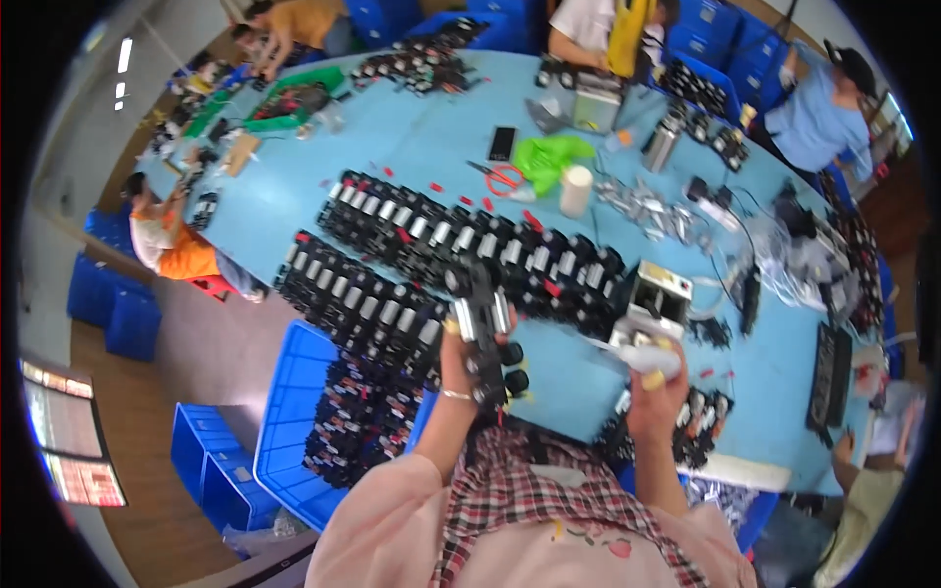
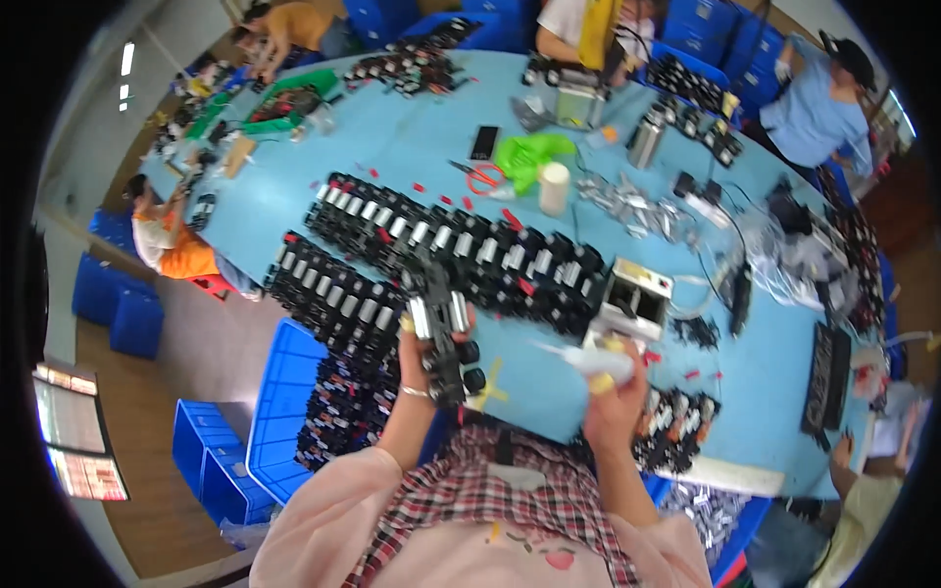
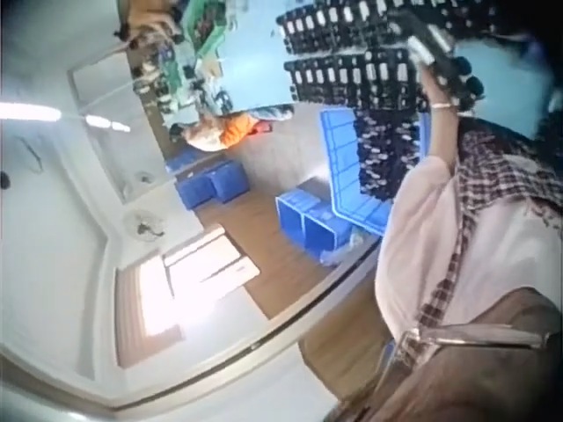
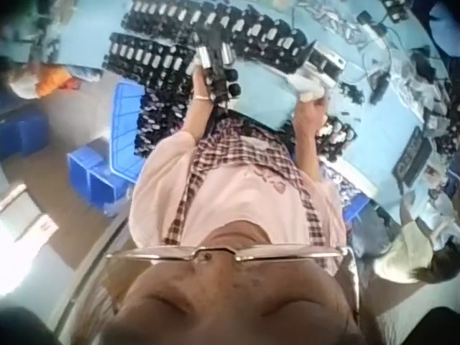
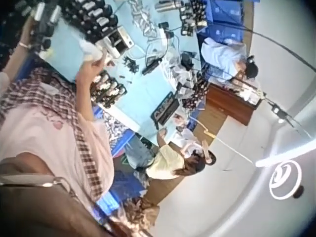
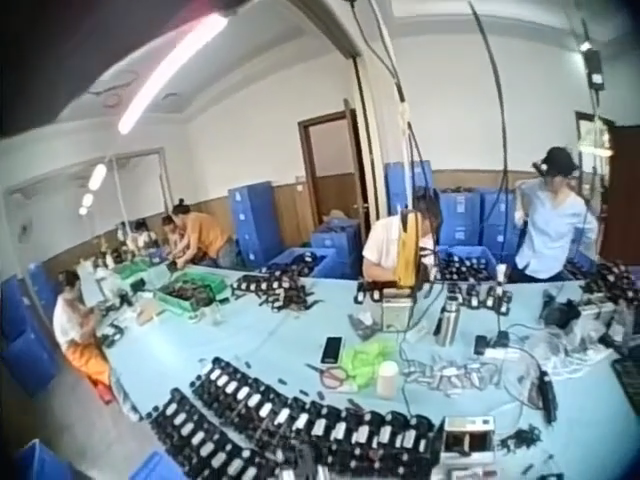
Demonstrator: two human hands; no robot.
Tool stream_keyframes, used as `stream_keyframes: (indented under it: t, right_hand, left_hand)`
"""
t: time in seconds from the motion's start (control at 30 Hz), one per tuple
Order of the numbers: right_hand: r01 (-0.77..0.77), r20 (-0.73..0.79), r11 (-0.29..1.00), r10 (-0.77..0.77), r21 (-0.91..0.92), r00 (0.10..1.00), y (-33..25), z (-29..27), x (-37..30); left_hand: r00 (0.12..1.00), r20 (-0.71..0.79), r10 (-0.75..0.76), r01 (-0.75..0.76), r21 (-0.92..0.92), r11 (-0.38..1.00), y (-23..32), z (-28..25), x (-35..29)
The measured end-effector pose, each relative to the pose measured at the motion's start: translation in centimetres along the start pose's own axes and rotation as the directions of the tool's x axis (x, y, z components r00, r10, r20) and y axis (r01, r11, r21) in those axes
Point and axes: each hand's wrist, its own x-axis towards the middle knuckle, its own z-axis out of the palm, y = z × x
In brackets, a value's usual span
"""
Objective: Assembling and inspecting black plastic mechanical components, likely printer or copier toner cartridges, on a factory production line.
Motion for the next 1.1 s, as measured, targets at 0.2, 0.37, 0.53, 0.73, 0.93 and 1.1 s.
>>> stream_keyframes:
  t: [0.2,0.37,0.53,0.73,0.93,1.1]
  right_hand:
    - [0.445,0.412,0.861,-0.323,-0.246,0.852,-2.2,4.2,-1.6]
    - [0.741,0.64,0.569,-0.428,-0.357,0.638,-3.3,3.9,-3.3]
    - [0.747,0.642,0.555,-0.43,-0.367,0.635,-3.4,3.6,-3.8]
    - [0.748,0.634,0.561,-0.444,-0.354,0.633,-3.5,3.5,-3.9]
    - [0.748,0.637,0.562,-0.442,-0.353,0.632,-3.6,3.4,-3.8]
    - [0.748,0.636,0.563,-0.442,-0.353,0.633,-3.7,3.3,-3.8]
  left_hand:
    - [0.987,0.16,-0.016,0.04,-0.151,0.988,0.3,2.8,-0.2]
    - [0.992,0.089,0.093,-0.084,-0.1,0.991,-0.3,4.6,-0.8]
    - [0.985,0.132,0.114,-0.099,-0.114,0.989,-0.7,4.8,-1.3]
    - [0.983,0.15,0.11,-0.098,-0.086,0.991,-1.0,5.2,-1.4]
    - [0.979,0.128,0.156,-0.146,-0.082,0.986,-1.0,5.5,-1.8]
    - [0.977,0.16,0.145,-0.138,-0.054,0.989,-0.9,5.5,-1.7]
